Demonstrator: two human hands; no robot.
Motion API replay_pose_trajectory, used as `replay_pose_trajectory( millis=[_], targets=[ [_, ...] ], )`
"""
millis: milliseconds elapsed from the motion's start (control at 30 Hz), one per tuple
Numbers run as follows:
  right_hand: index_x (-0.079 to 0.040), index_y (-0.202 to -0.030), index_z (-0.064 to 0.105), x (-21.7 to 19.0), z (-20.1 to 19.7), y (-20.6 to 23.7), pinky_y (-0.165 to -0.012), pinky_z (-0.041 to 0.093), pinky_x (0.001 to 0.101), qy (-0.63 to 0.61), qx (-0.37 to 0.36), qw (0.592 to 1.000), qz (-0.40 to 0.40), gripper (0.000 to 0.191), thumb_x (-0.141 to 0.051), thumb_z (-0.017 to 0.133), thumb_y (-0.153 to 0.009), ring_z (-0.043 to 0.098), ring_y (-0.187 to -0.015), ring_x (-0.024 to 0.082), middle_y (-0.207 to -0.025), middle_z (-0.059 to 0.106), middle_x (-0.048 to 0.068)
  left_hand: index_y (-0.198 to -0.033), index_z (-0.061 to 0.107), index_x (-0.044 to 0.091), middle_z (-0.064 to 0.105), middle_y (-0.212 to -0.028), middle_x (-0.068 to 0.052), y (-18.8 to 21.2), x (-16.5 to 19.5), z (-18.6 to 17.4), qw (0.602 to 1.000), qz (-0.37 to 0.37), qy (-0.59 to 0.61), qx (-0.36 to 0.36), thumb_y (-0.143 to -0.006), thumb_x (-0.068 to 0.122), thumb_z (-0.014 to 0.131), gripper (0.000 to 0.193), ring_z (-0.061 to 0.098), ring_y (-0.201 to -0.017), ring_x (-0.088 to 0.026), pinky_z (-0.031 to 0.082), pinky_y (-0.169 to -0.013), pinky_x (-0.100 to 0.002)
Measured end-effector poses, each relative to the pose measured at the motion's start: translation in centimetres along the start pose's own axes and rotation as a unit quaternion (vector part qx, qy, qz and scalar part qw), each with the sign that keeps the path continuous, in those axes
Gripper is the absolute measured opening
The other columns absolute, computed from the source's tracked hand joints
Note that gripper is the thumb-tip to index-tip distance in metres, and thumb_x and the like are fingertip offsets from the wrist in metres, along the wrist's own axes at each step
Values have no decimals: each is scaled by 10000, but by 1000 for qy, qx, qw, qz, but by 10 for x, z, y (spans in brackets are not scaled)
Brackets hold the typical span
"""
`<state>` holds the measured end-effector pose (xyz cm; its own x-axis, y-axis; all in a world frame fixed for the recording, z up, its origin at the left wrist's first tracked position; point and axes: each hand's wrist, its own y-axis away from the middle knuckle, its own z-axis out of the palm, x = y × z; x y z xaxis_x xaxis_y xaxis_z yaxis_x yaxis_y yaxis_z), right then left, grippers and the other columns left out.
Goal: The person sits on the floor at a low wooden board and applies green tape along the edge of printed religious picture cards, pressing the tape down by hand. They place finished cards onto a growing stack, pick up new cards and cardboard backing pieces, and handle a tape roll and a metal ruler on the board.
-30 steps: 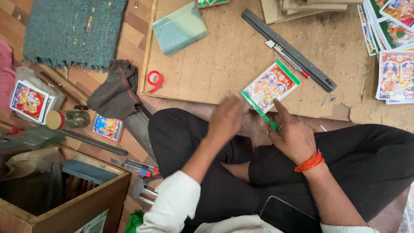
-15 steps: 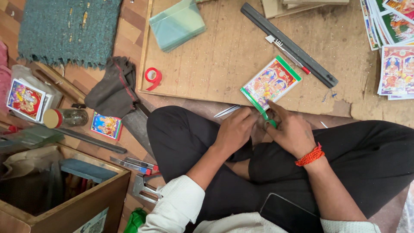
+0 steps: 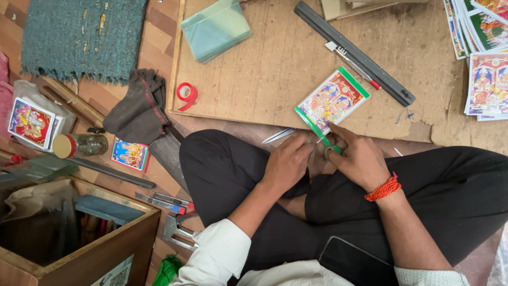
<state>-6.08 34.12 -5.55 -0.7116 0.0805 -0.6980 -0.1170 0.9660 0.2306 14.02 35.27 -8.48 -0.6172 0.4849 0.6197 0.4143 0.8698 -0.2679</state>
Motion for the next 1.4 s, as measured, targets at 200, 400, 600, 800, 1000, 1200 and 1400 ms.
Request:
replay_pose_trajectory(
  millis=[200, 400, 600, 800, 1000, 1200, 1400],
  targets=[
    [-142, -1374, 630, 3, 1, 0, -754, 545, 456, 2, -12, 1000, 2, 663, -189, 743, -723, 718, -858, 354, -937, 742, 157, -1032, 666, 46, 570, -983, -99, 2, -7, 12, 1000, 1, -3, 7, -851, 8, 661, 185, 637, -993, -307, 539, -817, -424],
    [-146, -1387, 615, 7, 1, 2, -769, 552, 443, -3, -12, 1000, -2, 695, -167, 739, -704, 726, -851, 318, -905, 745, 138, -1119, 693, 79, 644, -1221, -86, -17, -44, -8, 991, -57, -59, 110, -803, 74, 722, 317, 636, -1112, -320, 530, -914, -438],
    [-110, -1356, 638, 7, -1, 5, -701, 547, 423, -12, 48, 998, -24, 645, -168, 772, -728, 710, -747, 296, -886, 726, 144, -1249, 681, 99, 565, -1394, -104, -45, -39, -18, 991, -57, -96, 71, -754, 97, 773, 504, 514, -1302, -358, 433, -1089, -474],
    [-53, -1398, 627, 13, -15, 7, -607, 491, 283, -154, 142, 978, 3, 574, -57, 740, -835, 604, -640, 121, -762, 676, 95, -1316, 622, 29, 514, -1410, -154, -45, 1, 6, 991, -71, -103, 49, -672, 366, 901, 778, 506, -1261, -376, 406, -1023, -525],
    [19, -1461, 554, 13, -16, 7, -602, 458, 197, -305, 195, 932, -28, 577, 7, 668, -895, 588, -710, 42, -848, 652, 18, -1301, 624, -9, 501, -1438, -173, -52, 5, -21, 993, -1, -100, 68, -654, 296, 879, 760, 508, -1205, -394, 472, -1006, -518],
    [22, -1473, 555, 19, -24, 8, -580, 433, 203, -296, 213, 931, -11, 590, 16, 677, -896, 549, -682, 53, -832, 635, 23, -1362, 605, 26, 504, -1410, -150, -100, -14, -93, 962, 133, -190, 144, -687, 297, 863, 772, 503, -1240, -432, 508, -1041, -496],
    [19, -1473, 531, 17, -21, 3, -622, 474, 208, -316, 177, 932, -26, 608, 12, 665, -881, 591, -692, 55, -807, 649, 25, -1275, 676, 114, 517, -1392, -114, -209, -33, -179, 909, 64, -245, 330, -785, 374, 867, 586, 509, -1281, -386, 482, -1065, -482]
  ],
)
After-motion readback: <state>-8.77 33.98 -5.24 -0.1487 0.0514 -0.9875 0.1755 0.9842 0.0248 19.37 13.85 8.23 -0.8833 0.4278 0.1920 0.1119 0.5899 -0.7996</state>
